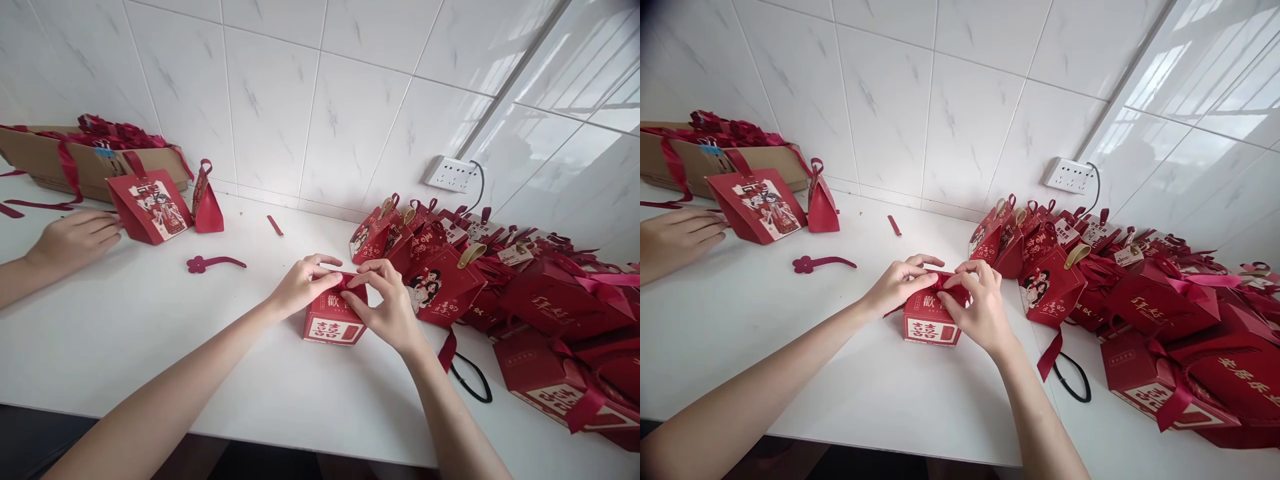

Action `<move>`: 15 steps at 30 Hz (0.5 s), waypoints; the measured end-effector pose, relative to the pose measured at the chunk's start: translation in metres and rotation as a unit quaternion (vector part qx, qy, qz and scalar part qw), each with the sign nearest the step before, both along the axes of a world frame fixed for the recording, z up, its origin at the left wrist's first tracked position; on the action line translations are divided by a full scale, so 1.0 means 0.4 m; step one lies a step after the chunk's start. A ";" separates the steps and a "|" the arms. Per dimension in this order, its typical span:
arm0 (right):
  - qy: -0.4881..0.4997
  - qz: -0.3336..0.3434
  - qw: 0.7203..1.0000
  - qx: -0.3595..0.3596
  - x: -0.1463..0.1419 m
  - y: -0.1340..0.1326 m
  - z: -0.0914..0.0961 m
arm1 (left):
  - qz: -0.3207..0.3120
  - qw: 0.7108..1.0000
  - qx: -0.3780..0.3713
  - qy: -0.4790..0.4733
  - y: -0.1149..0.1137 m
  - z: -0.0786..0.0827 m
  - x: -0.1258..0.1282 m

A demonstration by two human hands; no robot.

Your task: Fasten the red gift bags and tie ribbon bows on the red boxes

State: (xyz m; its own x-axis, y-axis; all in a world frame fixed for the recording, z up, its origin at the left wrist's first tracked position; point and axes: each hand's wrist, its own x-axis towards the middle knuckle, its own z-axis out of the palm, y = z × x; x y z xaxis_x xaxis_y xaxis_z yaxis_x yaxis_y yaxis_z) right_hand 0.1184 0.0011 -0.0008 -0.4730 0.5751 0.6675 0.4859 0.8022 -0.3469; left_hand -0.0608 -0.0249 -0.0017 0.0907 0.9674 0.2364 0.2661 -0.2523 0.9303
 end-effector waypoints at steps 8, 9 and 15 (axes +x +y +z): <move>0.025 -0.009 0.999 0.028 -0.002 0.006 -0.008 | 0.010 1.000 -0.012 -0.012 0.000 -0.001 -0.001; 0.027 -0.009 0.999 0.018 -0.001 0.005 -0.007 | 0.014 1.000 -0.013 -0.011 0.000 -0.001 -0.001; 0.062 0.004 0.988 -0.140 0.001 0.000 0.009 | 0.035 0.999 0.011 0.027 -0.005 0.004 -0.010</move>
State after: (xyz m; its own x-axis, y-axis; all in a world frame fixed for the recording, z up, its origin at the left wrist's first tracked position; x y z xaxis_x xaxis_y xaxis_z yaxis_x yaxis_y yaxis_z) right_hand 0.1188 0.0011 0.0026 -0.4026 0.7423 0.5357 0.4201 0.6697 -0.6124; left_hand -0.0646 -0.0270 -0.0002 0.0355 0.9664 0.2544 0.3344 -0.2514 0.9083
